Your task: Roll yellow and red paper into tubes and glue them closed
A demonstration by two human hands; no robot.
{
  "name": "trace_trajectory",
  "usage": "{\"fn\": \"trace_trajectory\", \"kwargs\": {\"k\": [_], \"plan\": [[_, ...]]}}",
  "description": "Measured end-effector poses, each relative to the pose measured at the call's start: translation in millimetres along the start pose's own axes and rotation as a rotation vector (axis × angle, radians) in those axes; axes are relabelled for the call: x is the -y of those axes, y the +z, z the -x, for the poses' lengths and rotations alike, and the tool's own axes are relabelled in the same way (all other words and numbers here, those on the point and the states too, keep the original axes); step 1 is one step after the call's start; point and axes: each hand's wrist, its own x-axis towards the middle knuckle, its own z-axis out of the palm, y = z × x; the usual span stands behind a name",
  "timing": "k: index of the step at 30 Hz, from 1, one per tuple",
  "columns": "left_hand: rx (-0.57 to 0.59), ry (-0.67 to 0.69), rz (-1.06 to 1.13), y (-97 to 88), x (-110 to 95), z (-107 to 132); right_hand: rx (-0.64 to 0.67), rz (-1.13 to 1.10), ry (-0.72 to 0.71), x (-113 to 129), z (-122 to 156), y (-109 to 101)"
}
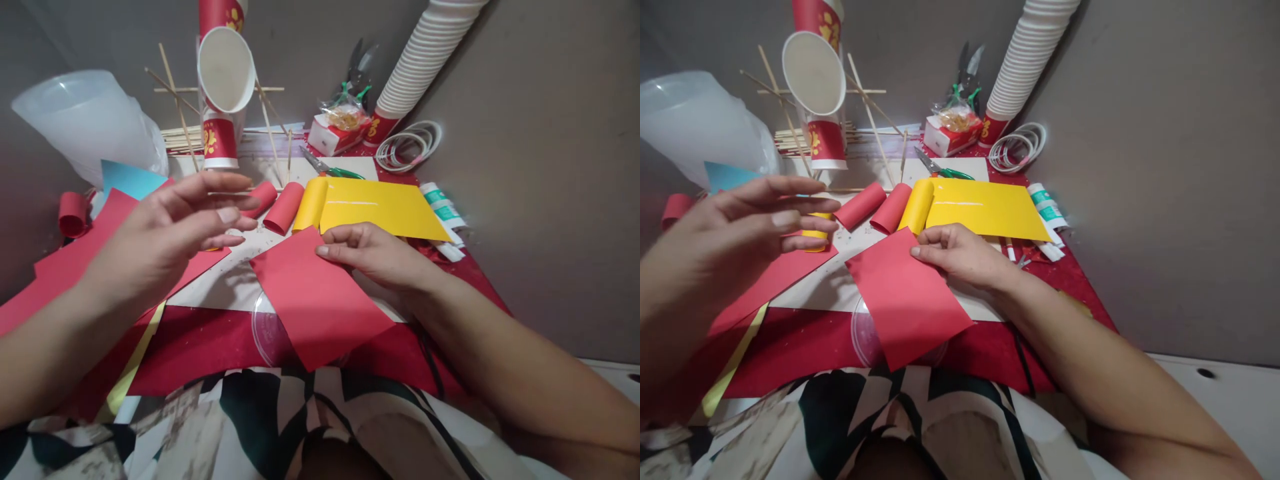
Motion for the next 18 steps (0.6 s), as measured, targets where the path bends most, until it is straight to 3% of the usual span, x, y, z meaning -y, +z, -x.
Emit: {"fn": "trace_trajectory", "kwargs": {"k": [4, 7, 10, 12, 14, 18], "plan": [[-0.08, 0.002, -0.089, -18.0, -12, -6, 0.104, 0.1, -0.005, -3, 0, -2], [-0.099, 0.058, -0.256, -33.0, 6, -21, 0.167, 0.162, -0.039, -4, 0, -4], [-0.188, 0.075, -0.673, -42.0, 33, -37, 0.209, 0.227, -0.07, -3, 1, -4], [-0.171, -0.009, -0.973, -41.6, 49, -45, 0.208, 0.28, -0.073, -3, 2, -3], [-0.123, -0.059, -1.134, -37.2, 59, -51, 0.21, 0.331, -0.07, -2, 2, -2], [-0.058, -0.045, -1.128, -29.4, 71, -58, 0.217, 0.408, -0.097, -3, 2, 1]]}}
